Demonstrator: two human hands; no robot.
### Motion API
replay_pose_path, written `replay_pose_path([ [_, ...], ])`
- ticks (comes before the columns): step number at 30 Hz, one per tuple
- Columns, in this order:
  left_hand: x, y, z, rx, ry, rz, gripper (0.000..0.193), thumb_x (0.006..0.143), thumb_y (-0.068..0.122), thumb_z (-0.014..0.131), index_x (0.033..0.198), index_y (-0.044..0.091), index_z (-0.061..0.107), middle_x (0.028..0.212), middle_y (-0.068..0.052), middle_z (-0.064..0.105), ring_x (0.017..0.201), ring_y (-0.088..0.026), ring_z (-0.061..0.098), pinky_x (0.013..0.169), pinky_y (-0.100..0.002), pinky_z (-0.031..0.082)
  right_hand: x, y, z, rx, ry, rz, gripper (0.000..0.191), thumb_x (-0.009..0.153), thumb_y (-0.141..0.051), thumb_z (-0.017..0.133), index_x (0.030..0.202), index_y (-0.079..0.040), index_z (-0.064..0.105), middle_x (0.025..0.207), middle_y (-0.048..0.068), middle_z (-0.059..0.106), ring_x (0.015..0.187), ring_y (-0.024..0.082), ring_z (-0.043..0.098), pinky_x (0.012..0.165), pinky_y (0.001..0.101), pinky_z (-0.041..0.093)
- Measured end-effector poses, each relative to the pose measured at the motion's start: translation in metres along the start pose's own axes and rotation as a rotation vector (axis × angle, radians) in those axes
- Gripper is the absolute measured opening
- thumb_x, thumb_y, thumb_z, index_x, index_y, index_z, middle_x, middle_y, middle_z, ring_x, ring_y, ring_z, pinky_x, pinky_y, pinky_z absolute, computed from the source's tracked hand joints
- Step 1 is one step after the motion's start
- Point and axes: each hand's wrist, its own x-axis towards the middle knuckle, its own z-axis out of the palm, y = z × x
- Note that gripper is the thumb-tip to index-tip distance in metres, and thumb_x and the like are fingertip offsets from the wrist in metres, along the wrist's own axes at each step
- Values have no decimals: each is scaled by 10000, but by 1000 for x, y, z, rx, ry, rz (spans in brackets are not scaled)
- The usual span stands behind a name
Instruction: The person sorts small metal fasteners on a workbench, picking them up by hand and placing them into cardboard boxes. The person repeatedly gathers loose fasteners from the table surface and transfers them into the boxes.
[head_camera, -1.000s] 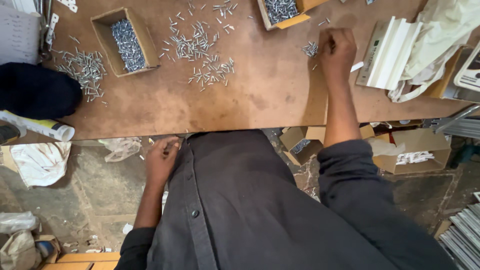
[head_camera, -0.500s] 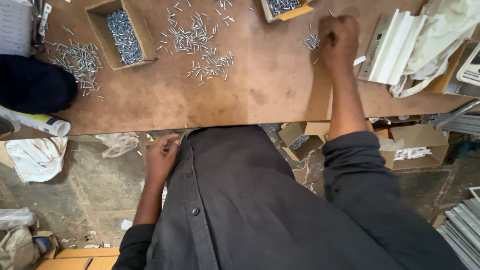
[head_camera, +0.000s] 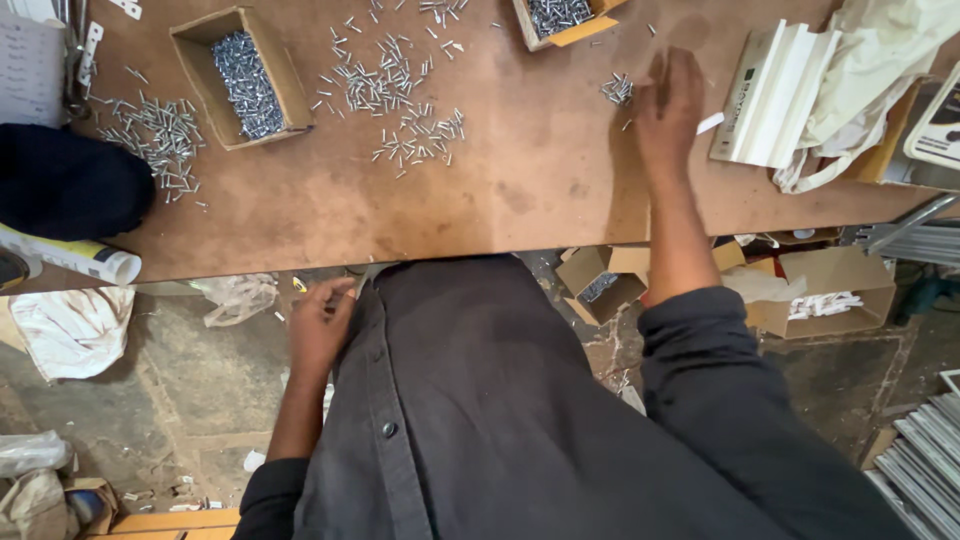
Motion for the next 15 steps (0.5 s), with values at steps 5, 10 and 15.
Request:
replay_pose_path([
  [5, 2, 0, -3, -6, -19, 10, 211, 946, 179, 722, 1135, 95, 762, 1018, -90, 731, 856, -184, 728, 726, -304, 568, 13, -10, 11, -111, -68, -101, 573, 1127, -223, 686, 1584, -5, 420, 1642, 244, 358, 1533, 441, 339, 1281, 498, 302],
  [10, 3, 1, -12, -39, -11, 65, 198, 963, 178, 712, 1133, 83, 751, 1055, -93, 729, 899, -172, 724, 752, -289, 582, 23, -22, 17, -200, -108, -175, 597, 1132, -259, 687, 1575, 41, 424, 1624, 268, 374, 1501, 469, 346, 1242, 574, 252],
  [15, -9, -5, -18, 10, 6, -18, 223, 952, 161, 707, 1154, 78, 752, 1017, -113, 726, 849, -200, 708, 719, -309, 564, 10, -54, 27, -31, -113, -322, 477, 1039, -216, 723, 1419, 28, 570, 1480, 290, 491, 1348, 479, 463, 1123, 548, 405],
])
